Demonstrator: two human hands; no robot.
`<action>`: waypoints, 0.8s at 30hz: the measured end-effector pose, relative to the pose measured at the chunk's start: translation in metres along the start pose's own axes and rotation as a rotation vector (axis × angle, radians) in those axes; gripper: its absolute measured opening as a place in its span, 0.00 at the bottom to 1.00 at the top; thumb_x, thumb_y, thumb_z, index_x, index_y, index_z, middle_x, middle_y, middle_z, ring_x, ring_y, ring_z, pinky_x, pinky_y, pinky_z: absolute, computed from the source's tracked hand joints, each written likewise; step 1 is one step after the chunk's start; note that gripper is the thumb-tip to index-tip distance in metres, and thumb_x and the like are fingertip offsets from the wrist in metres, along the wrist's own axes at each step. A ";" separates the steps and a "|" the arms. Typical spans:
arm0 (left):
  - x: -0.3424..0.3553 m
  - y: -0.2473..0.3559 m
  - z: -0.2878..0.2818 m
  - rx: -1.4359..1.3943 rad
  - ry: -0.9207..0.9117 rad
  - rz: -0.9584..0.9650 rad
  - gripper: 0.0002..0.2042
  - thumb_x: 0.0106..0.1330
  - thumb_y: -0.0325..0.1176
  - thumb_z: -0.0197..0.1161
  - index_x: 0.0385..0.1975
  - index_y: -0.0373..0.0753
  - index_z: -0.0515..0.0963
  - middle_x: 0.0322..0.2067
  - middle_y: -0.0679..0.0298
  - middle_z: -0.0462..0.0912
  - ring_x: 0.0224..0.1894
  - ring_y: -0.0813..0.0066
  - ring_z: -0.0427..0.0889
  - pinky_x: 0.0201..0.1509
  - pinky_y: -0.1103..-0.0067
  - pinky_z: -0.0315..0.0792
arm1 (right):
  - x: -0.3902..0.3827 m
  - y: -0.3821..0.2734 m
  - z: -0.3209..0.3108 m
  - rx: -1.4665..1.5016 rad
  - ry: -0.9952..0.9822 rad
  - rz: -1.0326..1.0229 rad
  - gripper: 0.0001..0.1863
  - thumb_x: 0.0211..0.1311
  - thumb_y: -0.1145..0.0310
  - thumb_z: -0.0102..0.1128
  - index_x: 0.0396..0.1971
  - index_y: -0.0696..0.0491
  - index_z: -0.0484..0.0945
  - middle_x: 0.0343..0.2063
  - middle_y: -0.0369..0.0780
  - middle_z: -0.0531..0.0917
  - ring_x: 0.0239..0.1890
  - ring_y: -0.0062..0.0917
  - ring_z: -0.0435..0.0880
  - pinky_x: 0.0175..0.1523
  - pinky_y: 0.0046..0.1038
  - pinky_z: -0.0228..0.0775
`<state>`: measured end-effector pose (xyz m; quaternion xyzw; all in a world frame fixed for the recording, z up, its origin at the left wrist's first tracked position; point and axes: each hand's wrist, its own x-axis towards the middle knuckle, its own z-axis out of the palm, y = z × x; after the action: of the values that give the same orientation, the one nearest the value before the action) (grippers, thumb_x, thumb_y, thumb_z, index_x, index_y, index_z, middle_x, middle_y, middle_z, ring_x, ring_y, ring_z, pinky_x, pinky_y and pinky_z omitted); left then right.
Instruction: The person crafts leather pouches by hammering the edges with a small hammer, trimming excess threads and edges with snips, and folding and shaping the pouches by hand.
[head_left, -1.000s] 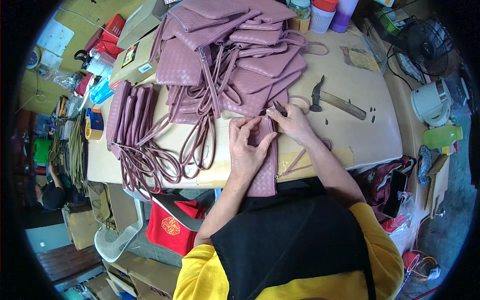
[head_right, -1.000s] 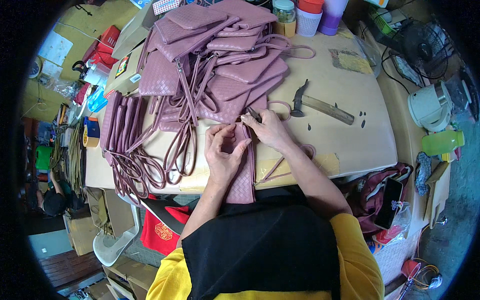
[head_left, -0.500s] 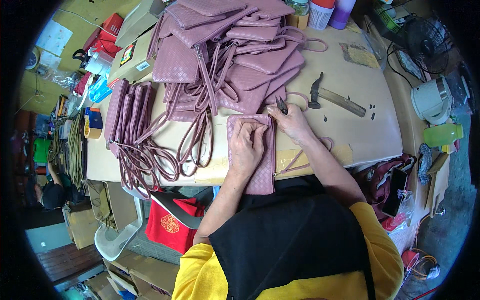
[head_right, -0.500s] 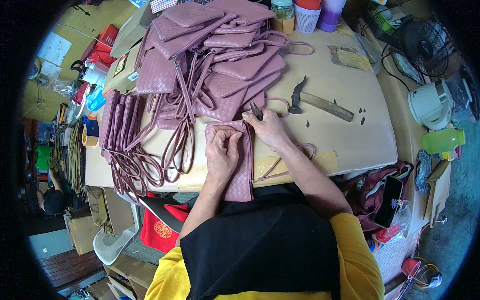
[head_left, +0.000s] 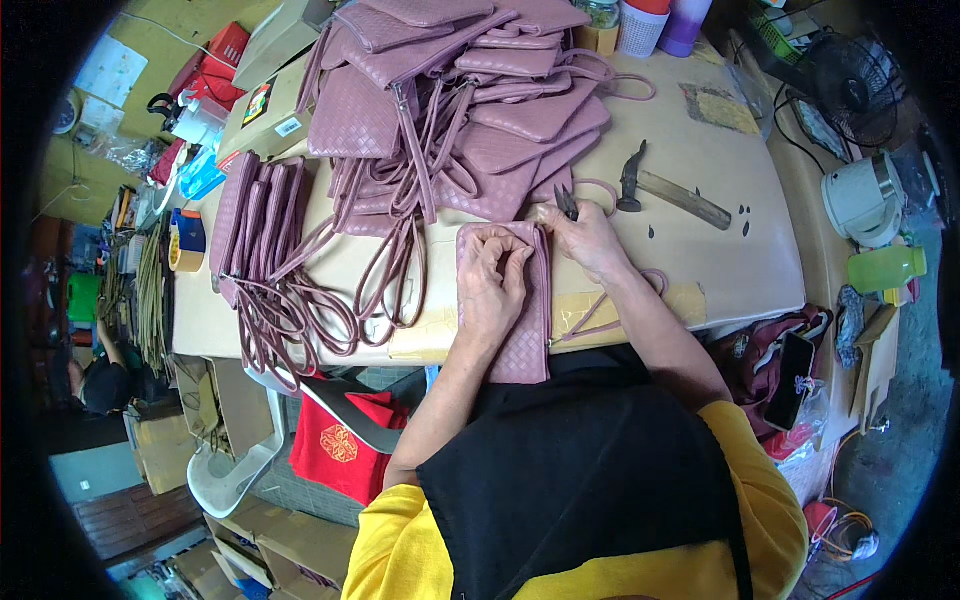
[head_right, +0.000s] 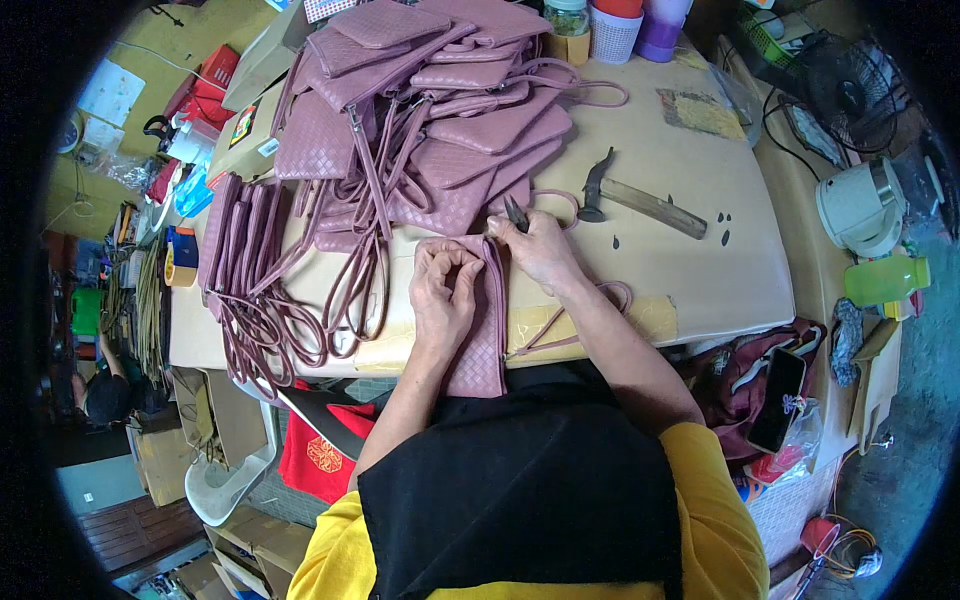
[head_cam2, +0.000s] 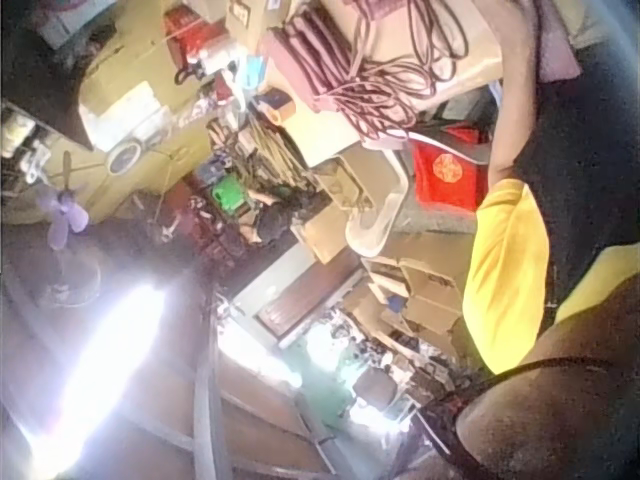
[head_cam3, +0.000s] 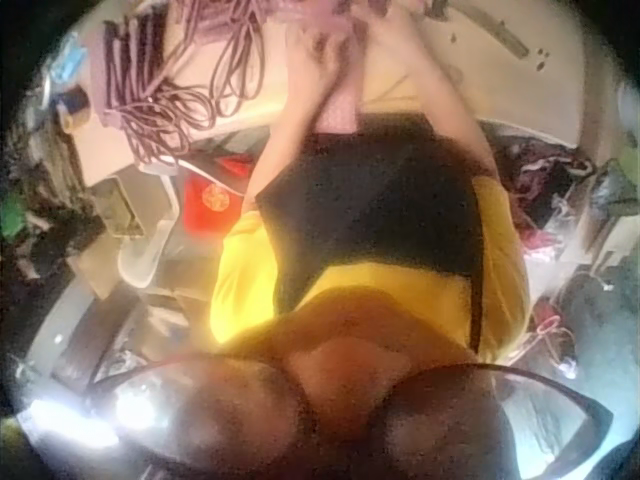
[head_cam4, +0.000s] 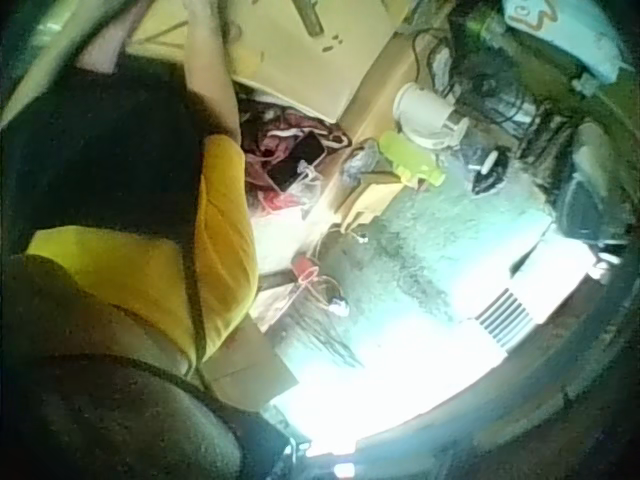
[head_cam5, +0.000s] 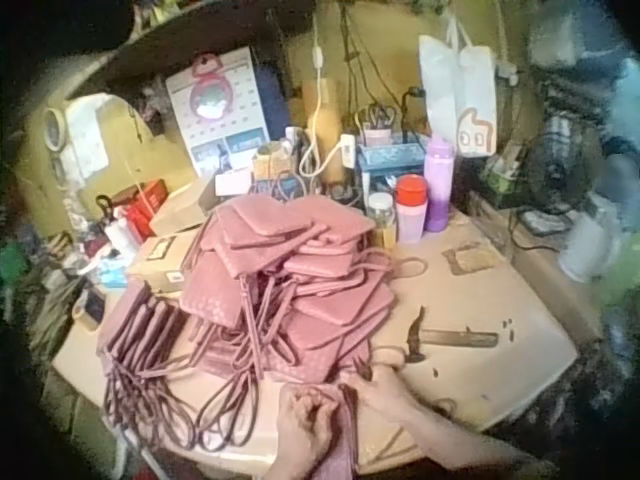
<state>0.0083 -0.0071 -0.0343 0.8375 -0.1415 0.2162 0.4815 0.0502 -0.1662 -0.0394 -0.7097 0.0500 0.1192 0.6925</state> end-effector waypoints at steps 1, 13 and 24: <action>-0.001 0.000 0.000 -0.031 -0.001 -0.016 0.04 0.54 0.21 0.64 0.27 0.31 0.76 0.30 0.53 0.76 0.35 0.57 0.77 0.40 0.70 0.71 | 0.001 0.005 -0.001 0.000 0.001 0.001 0.16 0.64 0.59 0.60 0.29 0.60 0.77 0.22 0.34 0.77 0.26 0.18 0.73 0.34 0.27 0.68; 0.000 0.000 -0.002 -0.004 -0.097 -0.058 0.03 0.56 0.20 0.62 0.28 0.30 0.76 0.31 0.51 0.77 0.36 0.56 0.77 0.43 0.69 0.72 | -0.057 -0.024 -0.011 -0.966 0.111 -0.663 0.16 0.50 0.66 0.67 0.40 0.48 0.77 0.37 0.36 0.75 0.38 0.33 0.80 0.43 0.35 0.70; -0.001 0.000 0.000 -0.028 -0.072 -0.017 0.04 0.56 0.21 0.64 0.28 0.30 0.77 0.30 0.52 0.76 0.35 0.56 0.77 0.40 0.70 0.71 | -0.049 -0.016 -0.011 -0.933 0.173 -0.864 0.15 0.45 0.71 0.69 0.36 0.50 0.79 0.34 0.36 0.77 0.34 0.31 0.79 0.39 0.32 0.70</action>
<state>0.0072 -0.0074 -0.0345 0.8392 -0.1549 0.1798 0.4893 0.0072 -0.1813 -0.0121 -0.8997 -0.2419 -0.2191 0.2898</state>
